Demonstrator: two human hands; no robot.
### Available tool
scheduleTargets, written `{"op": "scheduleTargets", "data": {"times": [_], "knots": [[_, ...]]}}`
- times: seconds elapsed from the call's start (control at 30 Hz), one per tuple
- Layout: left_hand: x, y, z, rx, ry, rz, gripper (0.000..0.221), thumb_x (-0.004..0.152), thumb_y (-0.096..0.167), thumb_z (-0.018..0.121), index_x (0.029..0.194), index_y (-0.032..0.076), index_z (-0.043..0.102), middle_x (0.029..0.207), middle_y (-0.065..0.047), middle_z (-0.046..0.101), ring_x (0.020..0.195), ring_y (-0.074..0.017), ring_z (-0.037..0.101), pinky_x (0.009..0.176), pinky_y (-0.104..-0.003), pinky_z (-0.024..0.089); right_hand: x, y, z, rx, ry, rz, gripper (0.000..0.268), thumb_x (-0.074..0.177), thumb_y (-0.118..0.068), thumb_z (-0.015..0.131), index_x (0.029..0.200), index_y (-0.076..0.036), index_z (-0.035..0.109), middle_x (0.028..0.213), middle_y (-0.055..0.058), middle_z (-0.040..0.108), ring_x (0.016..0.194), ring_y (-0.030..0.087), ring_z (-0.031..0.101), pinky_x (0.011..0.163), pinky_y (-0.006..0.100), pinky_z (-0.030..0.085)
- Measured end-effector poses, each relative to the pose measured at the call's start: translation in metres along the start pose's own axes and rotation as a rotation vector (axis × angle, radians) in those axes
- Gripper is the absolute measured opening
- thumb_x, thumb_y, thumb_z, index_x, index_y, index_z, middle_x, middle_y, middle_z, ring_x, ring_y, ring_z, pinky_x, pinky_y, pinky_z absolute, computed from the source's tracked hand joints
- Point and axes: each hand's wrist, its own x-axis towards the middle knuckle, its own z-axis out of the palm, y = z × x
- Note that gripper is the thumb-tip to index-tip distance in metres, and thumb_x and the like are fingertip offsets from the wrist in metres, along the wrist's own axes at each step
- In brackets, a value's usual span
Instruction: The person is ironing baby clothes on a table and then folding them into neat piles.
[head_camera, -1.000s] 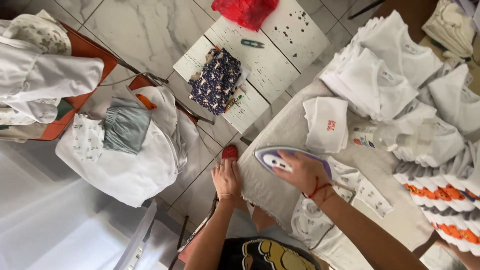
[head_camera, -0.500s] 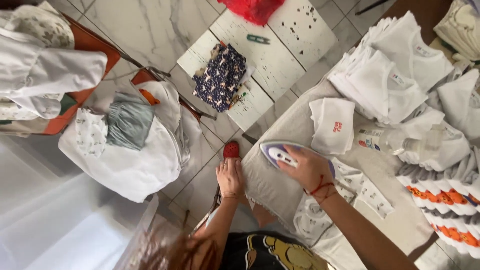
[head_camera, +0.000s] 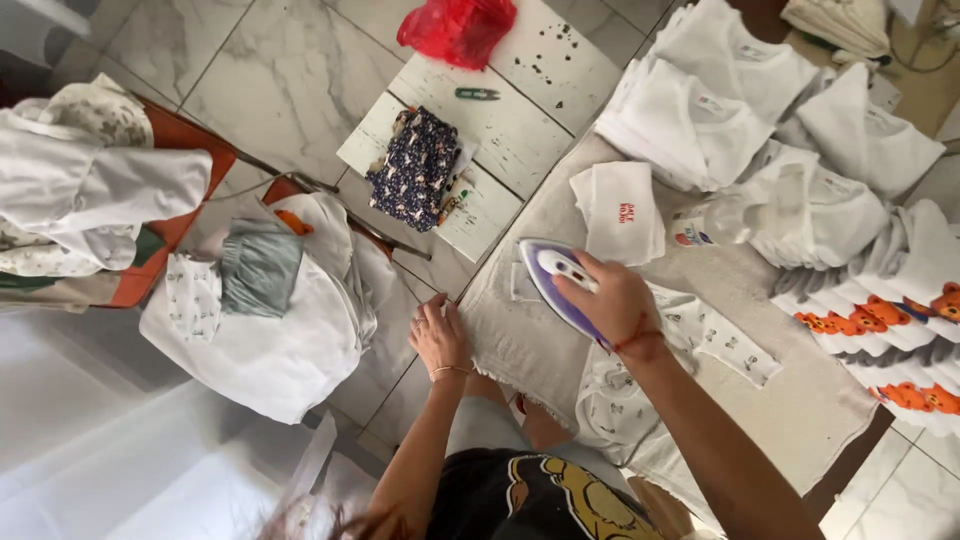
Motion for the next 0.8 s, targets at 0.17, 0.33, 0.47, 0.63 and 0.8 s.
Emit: {"op": "scheduleTargets", "data": {"times": [0.17,0.33,0.47,0.63,0.8], "knots": [[-0.032,0.022,-0.012,0.086,0.044,0.342,0.013,0.076,0.026,0.053,0.088,0.03,0.05,0.088,0.004,0.048,0.082,-0.0191,0.047,0.074,-0.032,0.036,-0.115,0.131,-0.043,0.097,0.242,0.307,0.047,0.068,-0.052,0.067,0.107,-0.026,0.062,0.086,0.006,0.063,0.084,0.022,0.059,0.074,0.031,0.046],[-0.086,0.096,-0.012,-0.163,-0.39,0.756,0.011,0.074,0.007,0.055,0.078,0.016,0.057,0.085,-0.006,0.057,0.074,-0.0271,0.051,0.071,-0.042,0.04,-0.18,0.243,-0.065,0.197,0.111,0.773,0.056,0.071,-0.055,0.053,0.112,-0.019,0.061,0.102,0.001,0.062,0.082,0.019,0.056,0.076,0.03,0.041],[-0.129,0.147,0.015,-0.117,-0.652,1.044,0.024,0.075,0.031,0.057,0.095,0.019,0.051,0.095,-0.005,0.055,0.081,-0.0263,0.052,0.072,-0.038,0.035,-0.209,0.298,-0.046,0.112,0.141,0.799,0.049,0.075,-0.055,0.049,0.103,-0.018,0.064,0.084,0.004,0.064,0.079,0.025,0.058,0.076,0.032,0.04],[-0.159,0.181,0.048,0.213,-0.79,1.113,0.05,0.069,0.037,0.065,0.114,0.02,0.049,0.115,-0.008,0.05,0.106,-0.0276,0.047,0.091,-0.043,0.034,-0.223,0.317,-0.033,0.183,0.151,0.863,0.051,0.074,-0.053,0.05,0.109,-0.017,0.062,0.091,0.006,0.063,0.085,0.026,0.056,0.079,0.036,0.041],[-0.155,0.179,0.04,0.102,-0.797,0.771,0.055,0.056,0.043,0.076,0.101,0.021,0.05,0.104,-0.008,0.053,0.093,-0.0326,0.05,0.089,-0.049,0.032,-0.221,0.27,-0.026,-0.405,0.633,0.26,0.044,0.076,-0.029,0.066,0.115,-0.01,0.059,0.118,0.017,0.046,0.106,0.034,0.042,0.078,0.049,0.033]]}}
